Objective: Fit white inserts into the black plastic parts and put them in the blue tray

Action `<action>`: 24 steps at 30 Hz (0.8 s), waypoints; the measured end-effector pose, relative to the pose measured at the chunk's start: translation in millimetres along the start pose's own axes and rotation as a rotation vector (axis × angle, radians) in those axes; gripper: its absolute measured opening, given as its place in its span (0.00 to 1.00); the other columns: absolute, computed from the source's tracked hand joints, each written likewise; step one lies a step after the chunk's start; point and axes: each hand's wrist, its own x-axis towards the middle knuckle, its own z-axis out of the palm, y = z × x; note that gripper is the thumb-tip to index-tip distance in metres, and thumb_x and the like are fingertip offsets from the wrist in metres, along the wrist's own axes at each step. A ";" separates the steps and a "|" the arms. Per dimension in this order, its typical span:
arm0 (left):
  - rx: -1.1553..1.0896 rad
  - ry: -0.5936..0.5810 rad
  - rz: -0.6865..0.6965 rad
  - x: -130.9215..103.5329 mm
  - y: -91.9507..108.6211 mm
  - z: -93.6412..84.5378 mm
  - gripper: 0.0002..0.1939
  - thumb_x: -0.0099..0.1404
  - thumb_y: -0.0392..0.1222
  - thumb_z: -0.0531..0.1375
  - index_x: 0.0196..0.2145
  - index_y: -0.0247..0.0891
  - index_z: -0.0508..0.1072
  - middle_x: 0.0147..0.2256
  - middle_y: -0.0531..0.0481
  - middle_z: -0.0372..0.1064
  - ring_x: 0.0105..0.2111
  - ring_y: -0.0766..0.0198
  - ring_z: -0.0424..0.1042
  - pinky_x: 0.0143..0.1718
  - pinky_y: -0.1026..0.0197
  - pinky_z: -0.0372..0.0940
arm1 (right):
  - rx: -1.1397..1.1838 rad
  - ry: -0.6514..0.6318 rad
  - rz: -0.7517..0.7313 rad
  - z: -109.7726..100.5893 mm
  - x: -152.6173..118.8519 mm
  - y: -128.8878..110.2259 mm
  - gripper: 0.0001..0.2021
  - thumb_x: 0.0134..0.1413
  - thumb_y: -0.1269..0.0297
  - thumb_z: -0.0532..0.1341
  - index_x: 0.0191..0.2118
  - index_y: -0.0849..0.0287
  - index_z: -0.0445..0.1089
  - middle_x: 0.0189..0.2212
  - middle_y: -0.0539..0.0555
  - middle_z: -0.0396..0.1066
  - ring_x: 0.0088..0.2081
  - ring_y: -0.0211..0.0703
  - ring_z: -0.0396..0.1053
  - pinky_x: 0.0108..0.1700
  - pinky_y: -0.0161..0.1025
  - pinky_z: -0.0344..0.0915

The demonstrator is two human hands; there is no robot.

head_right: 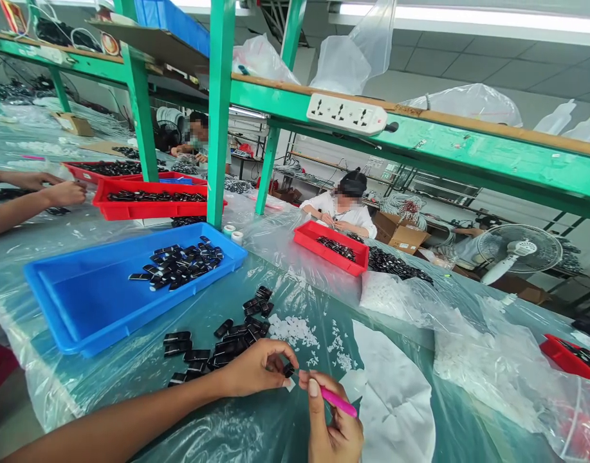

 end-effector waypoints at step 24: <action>0.360 0.237 0.303 -10.4 17.8 -0.3 0.11 0.56 0.40 0.64 0.37 0.36 0.74 0.32 0.49 0.70 0.31 0.65 0.68 0.34 0.68 0.62 | 0.417 -0.040 0.664 -17.4 31.8 47.1 0.22 0.37 0.52 0.69 0.36 0.64 0.70 0.30 0.60 0.76 0.31 0.51 0.75 0.32 0.40 0.74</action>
